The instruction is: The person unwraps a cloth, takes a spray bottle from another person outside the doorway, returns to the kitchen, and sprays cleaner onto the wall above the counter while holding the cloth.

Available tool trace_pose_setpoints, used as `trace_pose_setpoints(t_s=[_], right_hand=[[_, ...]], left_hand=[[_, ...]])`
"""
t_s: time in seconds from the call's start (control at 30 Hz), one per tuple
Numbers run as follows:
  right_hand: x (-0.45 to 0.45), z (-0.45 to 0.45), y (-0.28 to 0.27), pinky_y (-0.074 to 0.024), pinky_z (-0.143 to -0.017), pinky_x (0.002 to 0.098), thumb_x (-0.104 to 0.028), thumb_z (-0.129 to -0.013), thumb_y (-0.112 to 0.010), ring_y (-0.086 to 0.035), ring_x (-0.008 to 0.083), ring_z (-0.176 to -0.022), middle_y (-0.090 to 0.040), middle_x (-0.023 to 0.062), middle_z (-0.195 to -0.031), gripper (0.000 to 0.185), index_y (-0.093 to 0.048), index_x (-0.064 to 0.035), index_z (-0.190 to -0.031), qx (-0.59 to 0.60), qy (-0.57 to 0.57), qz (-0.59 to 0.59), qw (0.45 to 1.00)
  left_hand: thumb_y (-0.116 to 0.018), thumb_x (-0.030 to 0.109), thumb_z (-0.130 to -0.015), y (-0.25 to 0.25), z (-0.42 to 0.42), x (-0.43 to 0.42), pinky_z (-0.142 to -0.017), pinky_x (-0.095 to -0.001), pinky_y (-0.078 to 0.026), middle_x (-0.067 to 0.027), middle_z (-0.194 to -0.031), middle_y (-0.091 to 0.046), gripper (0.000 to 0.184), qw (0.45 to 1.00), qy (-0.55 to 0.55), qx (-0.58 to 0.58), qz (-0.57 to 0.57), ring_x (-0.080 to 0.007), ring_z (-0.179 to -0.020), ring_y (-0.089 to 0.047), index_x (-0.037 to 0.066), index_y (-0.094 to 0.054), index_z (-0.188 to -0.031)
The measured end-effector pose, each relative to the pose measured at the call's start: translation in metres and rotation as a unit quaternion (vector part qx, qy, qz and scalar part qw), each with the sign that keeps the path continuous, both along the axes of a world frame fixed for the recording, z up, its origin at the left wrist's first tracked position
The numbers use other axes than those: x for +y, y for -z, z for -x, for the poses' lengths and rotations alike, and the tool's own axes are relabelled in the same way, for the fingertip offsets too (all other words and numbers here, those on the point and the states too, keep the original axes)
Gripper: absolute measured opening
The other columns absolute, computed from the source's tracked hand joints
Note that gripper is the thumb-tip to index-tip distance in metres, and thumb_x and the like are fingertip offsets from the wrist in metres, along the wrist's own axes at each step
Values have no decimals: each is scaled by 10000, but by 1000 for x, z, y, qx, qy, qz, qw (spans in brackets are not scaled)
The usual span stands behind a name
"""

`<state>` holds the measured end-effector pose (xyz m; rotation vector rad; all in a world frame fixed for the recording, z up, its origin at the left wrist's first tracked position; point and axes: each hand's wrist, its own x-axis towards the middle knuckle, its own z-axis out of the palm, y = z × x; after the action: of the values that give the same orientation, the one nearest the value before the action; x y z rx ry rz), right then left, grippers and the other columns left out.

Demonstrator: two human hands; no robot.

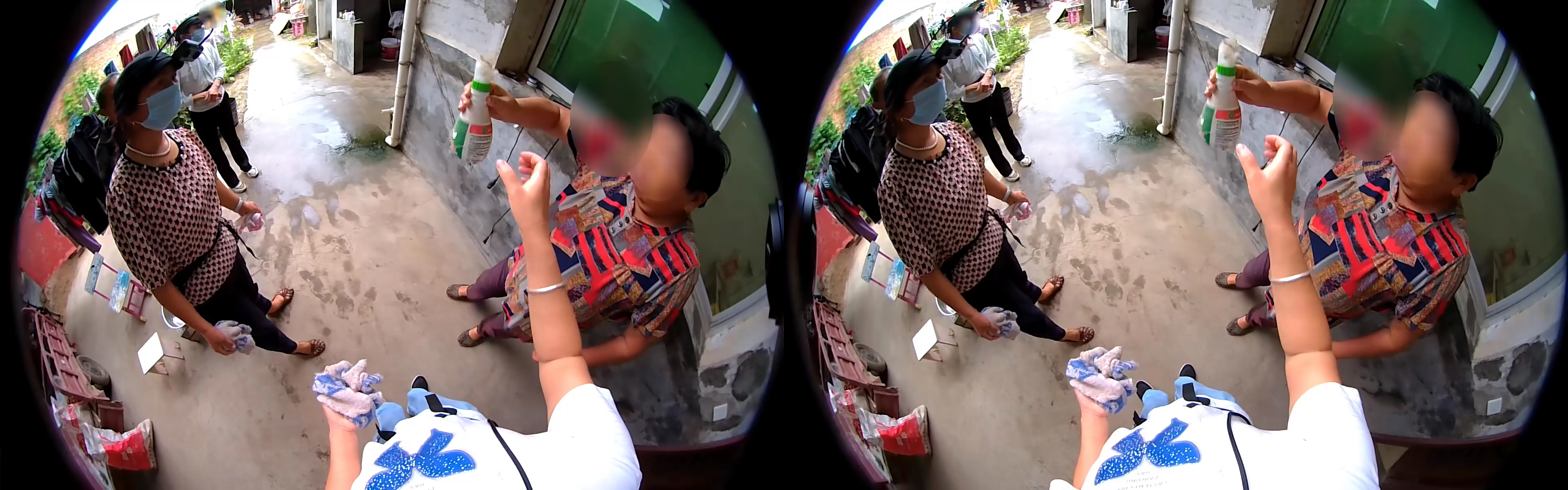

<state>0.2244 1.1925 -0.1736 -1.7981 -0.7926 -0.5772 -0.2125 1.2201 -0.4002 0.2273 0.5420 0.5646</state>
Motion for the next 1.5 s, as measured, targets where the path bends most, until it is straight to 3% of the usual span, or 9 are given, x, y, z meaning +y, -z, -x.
trace_pose_setpoints(t_s=[0.3,0.57,0.7,0.97,1.03,1.1,1.23,1.3,1.5], right_hand=[[58,-44,3,-443,-902,385,-478,-714,-763,-578,282,-1029,-594,211,-1115,752,-526,90,-1147,52,9,30,998],[69,-60,1,-494,-780,357,-427,-716,-756,-658,306,-882,-672,185,-948,627,-570,43,-1087,115,-86,-10,990],[55,-75,-1,-459,-794,267,-231,-785,-706,-597,137,-867,-644,67,-961,364,-603,34,-1012,221,-149,-10,964],[-4,-94,-19,-509,-756,296,-220,-799,-597,-624,168,-816,-629,108,-901,296,-590,21,-971,406,-359,-93,835],[-17,-96,-18,-504,-759,289,-226,-789,-593,-618,158,-829,-628,96,-900,300,-592,21,-958,353,-329,3,876],[-34,-104,-25,-482,-760,281,-230,-785,-595,-597,131,-830,-630,78,-897,284,-605,12,-934,390,-253,-132,875],[-87,-91,-32,-499,-748,286,-243,-804,-585,-613,148,-813,-637,98,-908,300,-595,17,-953,345,-206,-34,915],[-128,-90,-43,-497,-735,280,-248,-815,-596,-620,156,-780,-636,105,-888,291,-592,17,-937,369,-139,-206,895],[-243,7,-55,-522,-721,314,-227,-828,-610,-633,173,-813,-623,105,-910,264,-566,-9,-969,389,26,-226,893]], left_hand=[[-408,503,-888,25,3,7,-614,-626,-463,-174,-1203,-604,443,993,-72,-21,87,-463,-956,-592,123,-537,-1075],[-427,506,-898,-9,-46,18,-575,-578,-455,-139,-1162,-611,401,993,-92,63,51,-383,-881,-604,156,-530,-1065],[-426,504,-900,-22,-80,33,-620,-598,-468,-140,-1198,-589,406,996,-64,34,59,-397,-888,-601,145,-514,-1071],[-408,433,-913,-13,-147,62,-714,-645,-493,-197,-1261,-559,428,993,-52,4,109,-447,-998,-597,85,-512,-1140],[-424,482,-910,-16,-165,66,-705,-539,-504,-154,-1222,-585,398,994,-29,84,58,-365,-927,-612,134,-557,-1052],[-416,487,-910,-27,-182,72,-712,-548,-501,-157,-1209,-595,410,991,-4,44,129,-365,-924,-617,137,-568,-1060],[-402,502,-904,-60,-226,76,-719,-573,-492,-153,-1140,-634,432,984,128,9,124,-357,-890,-636,150,-586,-1074],[-410,504,-892,-62,-247,72,-695,-577,-488,-145,-1112,-649,419,976,175,38,127,-376,-874,-638,156,-597,-1031],[-420,497,-896,-76,-295,19,-577,-501,-471,-119,-986,-613,426,884,420,-44,199,-330,-782,-586,119,-593,-992]])
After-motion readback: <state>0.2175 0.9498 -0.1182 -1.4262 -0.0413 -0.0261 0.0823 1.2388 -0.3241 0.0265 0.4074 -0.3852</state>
